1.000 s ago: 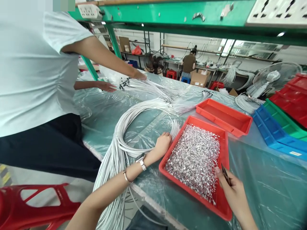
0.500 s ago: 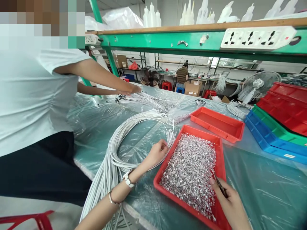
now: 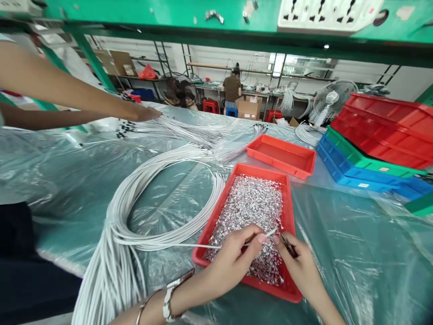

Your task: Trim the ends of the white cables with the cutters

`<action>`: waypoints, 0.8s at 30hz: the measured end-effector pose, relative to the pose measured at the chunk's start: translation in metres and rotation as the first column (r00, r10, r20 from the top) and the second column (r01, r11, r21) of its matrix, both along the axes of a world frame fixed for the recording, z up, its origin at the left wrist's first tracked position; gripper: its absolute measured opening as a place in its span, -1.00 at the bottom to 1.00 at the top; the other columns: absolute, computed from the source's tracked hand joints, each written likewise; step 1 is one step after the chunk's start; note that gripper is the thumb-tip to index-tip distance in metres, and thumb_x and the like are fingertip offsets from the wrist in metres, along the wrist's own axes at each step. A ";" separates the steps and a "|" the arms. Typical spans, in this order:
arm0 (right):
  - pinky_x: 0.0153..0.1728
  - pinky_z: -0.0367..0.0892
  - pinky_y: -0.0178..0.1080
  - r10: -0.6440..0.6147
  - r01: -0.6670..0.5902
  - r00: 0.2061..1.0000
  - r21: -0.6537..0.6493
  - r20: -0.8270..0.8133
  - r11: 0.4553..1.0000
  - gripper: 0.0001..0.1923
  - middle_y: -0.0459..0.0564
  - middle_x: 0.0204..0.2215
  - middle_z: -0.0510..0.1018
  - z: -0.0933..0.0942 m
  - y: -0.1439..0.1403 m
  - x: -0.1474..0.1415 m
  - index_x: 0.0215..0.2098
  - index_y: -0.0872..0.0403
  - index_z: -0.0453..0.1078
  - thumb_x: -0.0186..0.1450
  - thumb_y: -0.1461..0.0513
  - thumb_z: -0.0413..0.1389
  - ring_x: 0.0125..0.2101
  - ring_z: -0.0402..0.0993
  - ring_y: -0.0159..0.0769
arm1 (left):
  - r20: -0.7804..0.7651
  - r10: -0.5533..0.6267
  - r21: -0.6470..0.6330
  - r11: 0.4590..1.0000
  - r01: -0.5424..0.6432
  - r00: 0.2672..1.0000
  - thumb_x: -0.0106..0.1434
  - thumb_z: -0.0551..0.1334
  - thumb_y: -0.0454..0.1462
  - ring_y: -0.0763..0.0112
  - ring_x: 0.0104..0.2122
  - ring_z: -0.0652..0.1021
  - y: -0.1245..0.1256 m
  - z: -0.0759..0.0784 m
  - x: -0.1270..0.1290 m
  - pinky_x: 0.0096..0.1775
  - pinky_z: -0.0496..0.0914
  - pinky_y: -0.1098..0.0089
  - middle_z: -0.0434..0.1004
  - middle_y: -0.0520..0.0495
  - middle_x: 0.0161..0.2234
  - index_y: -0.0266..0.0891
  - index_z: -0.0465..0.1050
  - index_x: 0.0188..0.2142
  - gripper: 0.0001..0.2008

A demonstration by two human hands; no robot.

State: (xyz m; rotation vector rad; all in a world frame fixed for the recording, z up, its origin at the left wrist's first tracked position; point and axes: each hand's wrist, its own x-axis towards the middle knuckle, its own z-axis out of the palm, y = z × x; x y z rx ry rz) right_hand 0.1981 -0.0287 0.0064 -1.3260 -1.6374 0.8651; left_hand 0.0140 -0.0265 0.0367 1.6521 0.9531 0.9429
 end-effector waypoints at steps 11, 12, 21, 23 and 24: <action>-0.58 0.04 -0.36 0.001 -0.003 0.994 -0.023 -0.113 1.000 -0.73 -0.21 -0.62 0.22 0.005 -0.012 -0.005 -0.49 0.06 0.28 0.34 0.14 0.11 -0.61 0.09 -0.42 | -0.047 -0.126 -0.031 0.992 0.124 0.991 0.44 0.03 -0.24 0.51 -0.43 0.41 0.009 -0.021 0.003 -0.32 0.26 0.48 0.40 0.06 -0.45 -0.24 0.34 -0.36 -0.75; -0.59 0.05 -0.37 -0.007 0.003 0.991 -0.026 -0.130 1.000 -0.77 -0.22 -0.62 0.25 0.005 -0.013 -0.005 -0.45 0.06 0.31 0.34 0.15 0.12 -0.61 0.10 -0.43 | -0.048 -0.125 -0.032 0.992 0.124 0.991 0.44 0.04 -0.24 0.51 -0.43 0.42 0.008 -0.020 0.003 -0.32 0.27 0.48 0.41 0.06 -0.45 -0.24 0.35 -0.35 -0.76; -0.65 0.00 -0.42 -0.026 0.029 0.970 0.009 -0.243 1.000 -0.91 -0.29 -0.67 0.17 0.010 -0.015 -0.005 -0.37 -0.01 0.42 0.30 0.29 0.17 -0.66 0.01 -0.47 | -0.052 -0.095 0.006 0.995 0.095 0.994 0.40 0.10 -0.27 0.52 -0.43 0.46 0.007 -0.021 0.004 -0.32 0.29 0.49 0.47 0.05 -0.44 -0.24 0.43 -0.28 -0.83; -0.66 -0.02 -0.42 -0.010 0.015 0.973 0.018 -0.232 1.000 -0.89 -0.29 -0.67 0.15 0.012 -0.017 -0.006 -0.36 -0.03 0.42 0.30 0.32 0.17 -0.67 0.00 -0.48 | -0.038 -0.116 -0.003 0.993 0.116 0.993 0.40 0.12 -0.26 0.53 -0.46 0.44 0.006 -0.020 0.003 -0.35 0.29 0.50 0.45 0.07 -0.45 -0.24 0.43 -0.25 -0.85; -0.67 -0.03 -0.43 0.003 0.003 0.974 0.028 -0.228 1.000 -0.88 -0.30 -0.68 0.15 0.013 -0.017 -0.006 -0.35 -0.03 0.42 0.30 0.33 0.16 -0.67 0.00 -0.49 | -0.023 -0.135 -0.021 0.991 0.135 0.991 0.41 0.11 -0.25 0.54 -0.47 0.42 0.005 -0.019 0.003 -0.35 0.28 0.50 0.44 0.08 -0.45 -0.24 0.42 -0.25 -0.85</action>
